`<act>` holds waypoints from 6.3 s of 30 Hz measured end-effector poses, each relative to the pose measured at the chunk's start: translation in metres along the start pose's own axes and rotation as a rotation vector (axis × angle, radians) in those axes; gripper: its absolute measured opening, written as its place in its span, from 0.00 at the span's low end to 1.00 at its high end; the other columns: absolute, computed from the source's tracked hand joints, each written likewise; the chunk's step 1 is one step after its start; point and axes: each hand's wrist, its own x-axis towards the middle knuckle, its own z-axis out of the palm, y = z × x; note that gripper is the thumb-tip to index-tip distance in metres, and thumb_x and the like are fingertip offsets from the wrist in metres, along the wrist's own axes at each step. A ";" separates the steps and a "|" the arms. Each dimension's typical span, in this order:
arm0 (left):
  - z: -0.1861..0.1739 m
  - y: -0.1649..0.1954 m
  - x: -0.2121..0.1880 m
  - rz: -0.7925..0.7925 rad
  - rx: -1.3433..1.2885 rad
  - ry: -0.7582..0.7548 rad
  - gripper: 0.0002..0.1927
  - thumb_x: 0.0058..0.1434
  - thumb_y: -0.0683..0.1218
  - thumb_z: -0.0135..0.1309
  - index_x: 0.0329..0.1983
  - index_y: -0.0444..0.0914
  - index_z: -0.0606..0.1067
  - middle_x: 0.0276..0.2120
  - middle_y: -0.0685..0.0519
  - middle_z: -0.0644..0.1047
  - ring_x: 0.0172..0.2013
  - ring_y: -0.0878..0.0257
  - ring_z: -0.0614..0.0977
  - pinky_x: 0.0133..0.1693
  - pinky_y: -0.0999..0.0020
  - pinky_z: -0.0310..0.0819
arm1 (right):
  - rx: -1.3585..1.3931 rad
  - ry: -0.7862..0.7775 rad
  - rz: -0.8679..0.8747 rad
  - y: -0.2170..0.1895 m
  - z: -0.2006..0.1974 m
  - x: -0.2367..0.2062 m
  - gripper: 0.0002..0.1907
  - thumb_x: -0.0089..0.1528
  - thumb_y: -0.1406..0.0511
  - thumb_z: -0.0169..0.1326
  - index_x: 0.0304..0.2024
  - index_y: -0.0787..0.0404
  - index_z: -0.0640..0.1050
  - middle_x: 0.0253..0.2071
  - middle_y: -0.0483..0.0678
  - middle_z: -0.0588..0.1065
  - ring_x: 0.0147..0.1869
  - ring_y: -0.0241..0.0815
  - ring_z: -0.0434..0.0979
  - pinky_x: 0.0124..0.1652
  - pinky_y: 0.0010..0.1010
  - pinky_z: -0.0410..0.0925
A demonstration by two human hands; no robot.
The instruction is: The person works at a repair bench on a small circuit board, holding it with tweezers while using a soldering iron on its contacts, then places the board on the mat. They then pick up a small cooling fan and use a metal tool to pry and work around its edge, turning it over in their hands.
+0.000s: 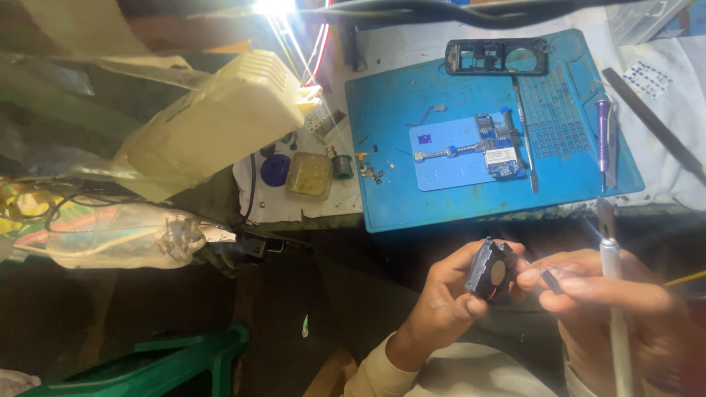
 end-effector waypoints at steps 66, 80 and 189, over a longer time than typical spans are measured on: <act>-0.021 -0.007 -0.041 0.120 -0.205 0.178 0.34 0.77 0.56 0.39 0.81 0.42 0.47 0.72 0.27 0.58 0.69 0.38 0.68 0.68 0.50 0.66 | 0.027 0.087 0.305 0.075 0.000 -0.097 0.13 0.72 0.64 0.50 0.54 0.67 0.74 0.39 0.59 0.78 0.42 0.44 0.82 0.47 0.33 0.74; 0.003 0.023 -0.016 0.093 0.087 0.093 0.33 0.80 0.51 0.36 0.83 0.39 0.43 0.68 0.29 0.67 0.58 0.45 0.79 0.59 0.55 0.77 | -0.267 0.000 -0.116 0.025 0.012 -0.025 0.12 0.62 0.73 0.57 0.48 0.66 0.74 0.39 0.56 0.78 0.40 0.45 0.81 0.41 0.35 0.75; 0.013 0.015 -0.010 0.049 -0.402 0.054 0.17 0.78 0.44 0.56 0.62 0.36 0.64 0.47 0.47 0.71 0.52 0.56 0.79 0.53 0.60 0.77 | -0.139 -0.152 -0.354 0.011 -0.008 -0.039 0.14 0.61 0.69 0.58 0.47 0.62 0.71 0.41 0.56 0.76 0.43 0.47 0.81 0.45 0.47 0.77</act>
